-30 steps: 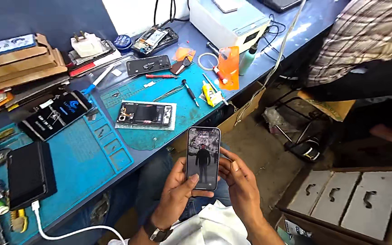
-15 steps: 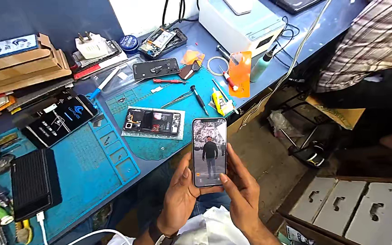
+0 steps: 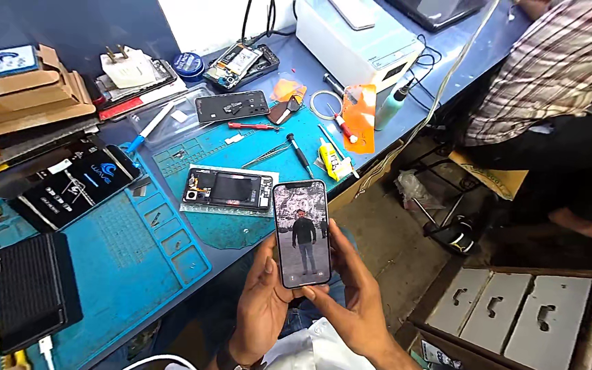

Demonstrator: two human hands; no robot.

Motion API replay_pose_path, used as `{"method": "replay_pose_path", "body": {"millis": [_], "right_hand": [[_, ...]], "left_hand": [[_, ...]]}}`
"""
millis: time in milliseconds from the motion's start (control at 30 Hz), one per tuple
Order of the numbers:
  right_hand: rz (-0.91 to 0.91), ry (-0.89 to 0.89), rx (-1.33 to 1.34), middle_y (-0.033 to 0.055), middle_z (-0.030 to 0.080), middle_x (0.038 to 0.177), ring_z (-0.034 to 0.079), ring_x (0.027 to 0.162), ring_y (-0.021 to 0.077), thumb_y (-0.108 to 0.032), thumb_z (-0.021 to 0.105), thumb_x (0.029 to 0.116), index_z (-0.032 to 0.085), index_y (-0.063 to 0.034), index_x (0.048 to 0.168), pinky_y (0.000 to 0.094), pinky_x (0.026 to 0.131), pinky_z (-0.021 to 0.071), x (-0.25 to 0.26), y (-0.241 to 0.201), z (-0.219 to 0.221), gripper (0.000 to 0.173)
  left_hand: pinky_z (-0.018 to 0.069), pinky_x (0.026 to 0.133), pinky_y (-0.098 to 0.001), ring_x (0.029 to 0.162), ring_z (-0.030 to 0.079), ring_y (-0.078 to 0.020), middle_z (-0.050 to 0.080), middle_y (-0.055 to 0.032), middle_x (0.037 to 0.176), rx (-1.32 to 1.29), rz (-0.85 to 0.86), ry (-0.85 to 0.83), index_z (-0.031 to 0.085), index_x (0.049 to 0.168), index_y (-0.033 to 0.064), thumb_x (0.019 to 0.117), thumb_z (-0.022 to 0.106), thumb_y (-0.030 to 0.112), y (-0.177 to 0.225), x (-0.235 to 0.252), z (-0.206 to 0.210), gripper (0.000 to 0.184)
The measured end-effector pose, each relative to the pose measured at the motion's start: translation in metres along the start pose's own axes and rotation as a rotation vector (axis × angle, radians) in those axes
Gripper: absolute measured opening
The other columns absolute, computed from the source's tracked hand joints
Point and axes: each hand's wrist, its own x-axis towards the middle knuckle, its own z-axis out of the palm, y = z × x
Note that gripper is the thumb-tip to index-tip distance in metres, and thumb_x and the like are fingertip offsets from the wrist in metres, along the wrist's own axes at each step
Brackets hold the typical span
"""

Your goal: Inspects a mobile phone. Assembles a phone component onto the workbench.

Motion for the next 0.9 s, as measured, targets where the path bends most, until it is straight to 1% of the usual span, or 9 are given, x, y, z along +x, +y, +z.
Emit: {"method": "replay_pose_path", "body": {"millis": [133, 267, 367, 500, 567, 633, 733, 833, 900], "right_hand": [[-0.024, -0.023, -0.011, 0.0093, 0.058, 0.146, 0.064, 0.123, 0.0218, -0.021, 0.081, 0.0859, 0.035, -0.0132, 0.161, 0.0394, 0.104, 0.0556, 0.004, -0.002, 0.007, 0.088], [-0.051, -0.061, -0.023, 0.01, 0.059, 0.143, 0.065, 0.119, 0.0211, -0.027, 0.08, 0.0879, 0.037, -0.0144, 0.16, 0.0375, 0.099, 0.0578, 0.005, -0.004, 0.018, 0.084], [-0.055, -0.11, -0.073, 0.0072, 0.063, 0.139, 0.067, 0.114, 0.0177, -0.032, 0.08, 0.0891, 0.037, -0.0181, 0.16, 0.0341, 0.097, 0.058, 0.001, -0.006, 0.029, 0.084], [-0.095, -0.171, -0.164, 0.0038, 0.064, 0.136, 0.067, 0.114, 0.0143, -0.036, 0.077, 0.0914, 0.037, -0.0199, 0.16, 0.0335, 0.098, 0.0585, -0.002, -0.007, 0.052, 0.081], [-0.138, -0.182, -0.203, 0.0054, 0.064, 0.138, 0.067, 0.117, 0.014, -0.036, 0.077, 0.0924, 0.04, -0.0157, 0.157, 0.0351, 0.1, 0.0583, -0.002, -0.008, 0.065, 0.077], [-0.199, -0.219, -0.245, 0.011, 0.066, 0.134, 0.066, 0.119, 0.0158, -0.038, 0.073, 0.0945, 0.045, -0.0056, 0.153, 0.0377, 0.102, 0.0577, 0.002, -0.01, 0.08, 0.073], [-0.23, -0.322, -0.234, 0.0166, 0.068, 0.13, 0.068, 0.117, 0.0186, -0.041, 0.069, 0.0974, 0.048, 0.0039, 0.148, 0.0392, 0.101, 0.0578, 0.016, -0.018, 0.102, 0.07], [-0.219, -0.412, -0.21, 0.015, 0.066, 0.133, 0.066, 0.12, 0.0204, -0.041, 0.066, 0.0993, 0.051, 0.0014, 0.147, 0.0402, 0.101, 0.0569, 0.039, -0.023, 0.116, 0.066], [-0.216, -0.365, -0.241, 0.0103, 0.067, 0.134, 0.065, 0.121, 0.0204, -0.037, 0.067, 0.0991, 0.057, -0.0048, 0.144, 0.0421, 0.101, 0.0567, 0.051, -0.02, 0.12, 0.056]], "left_hand": [[0.0609, 0.091, -0.0477, 0.117, 0.067, -0.0339, 0.056, -0.0204, 0.141, -0.028, 0.033, 0.006, 0.039, 0.154, 0.0196, 0.1081, 0.047, 0.037, 0.006, -0.004, -0.005, 0.05], [0.0619, 0.088, -0.0453, 0.117, 0.067, -0.0285, 0.06, -0.0145, 0.137, 0.015, 0.052, 0.048, 0.041, 0.152, 0.0205, 0.1084, 0.046, 0.036, 0.014, -0.014, -0.011, 0.046], [0.0621, 0.089, -0.0452, 0.117, 0.067, -0.0258, 0.062, -0.0118, 0.135, 0.039, 0.056, 0.101, 0.042, 0.149, 0.0131, 0.1094, 0.044, 0.037, 0.024, -0.027, -0.019, 0.047], [0.0622, 0.09, -0.0456, 0.113, 0.07, -0.0248, 0.067, -0.0126, 0.128, 0.076, 0.098, 0.257, 0.053, 0.14, 0.0041, 0.1103, 0.042, 0.033, 0.035, -0.049, -0.027, 0.043], [0.063, 0.088, -0.0435, 0.111, 0.071, -0.0223, 0.069, -0.0102, 0.126, 0.167, 0.14, 0.341, 0.058, 0.138, 0.0064, 0.1082, 0.047, 0.036, 0.041, -0.061, -0.029, 0.043], [0.0633, 0.088, -0.0414, 0.109, 0.072, -0.0194, 0.071, -0.0058, 0.123, 0.248, 0.177, 0.423, 0.063, 0.134, 0.012, 0.1067, 0.048, 0.038, 0.05, -0.07, -0.031, 0.04], [0.0638, 0.087, -0.04, 0.11, 0.072, -0.0177, 0.072, -0.0013, 0.124, 0.243, 0.189, 0.499, 0.061, 0.135, 0.0179, 0.1072, 0.048, 0.034, 0.075, -0.083, -0.035, 0.034], [0.0665, 0.075, -0.0456, 0.105, 0.074, -0.027, 0.072, -0.0085, 0.124, 0.195, 0.206, 0.498, 0.055, 0.136, 0.0155, 0.1091, 0.043, 0.031, 0.1, -0.088, -0.045, 0.034], [0.0662, 0.068, -0.0504, 0.105, 0.074, -0.0332, 0.071, -0.0121, 0.125, 0.201, 0.205, 0.504, 0.053, 0.137, 0.0168, 0.1089, 0.042, 0.034, 0.114, -0.092, -0.056, 0.035]]}}
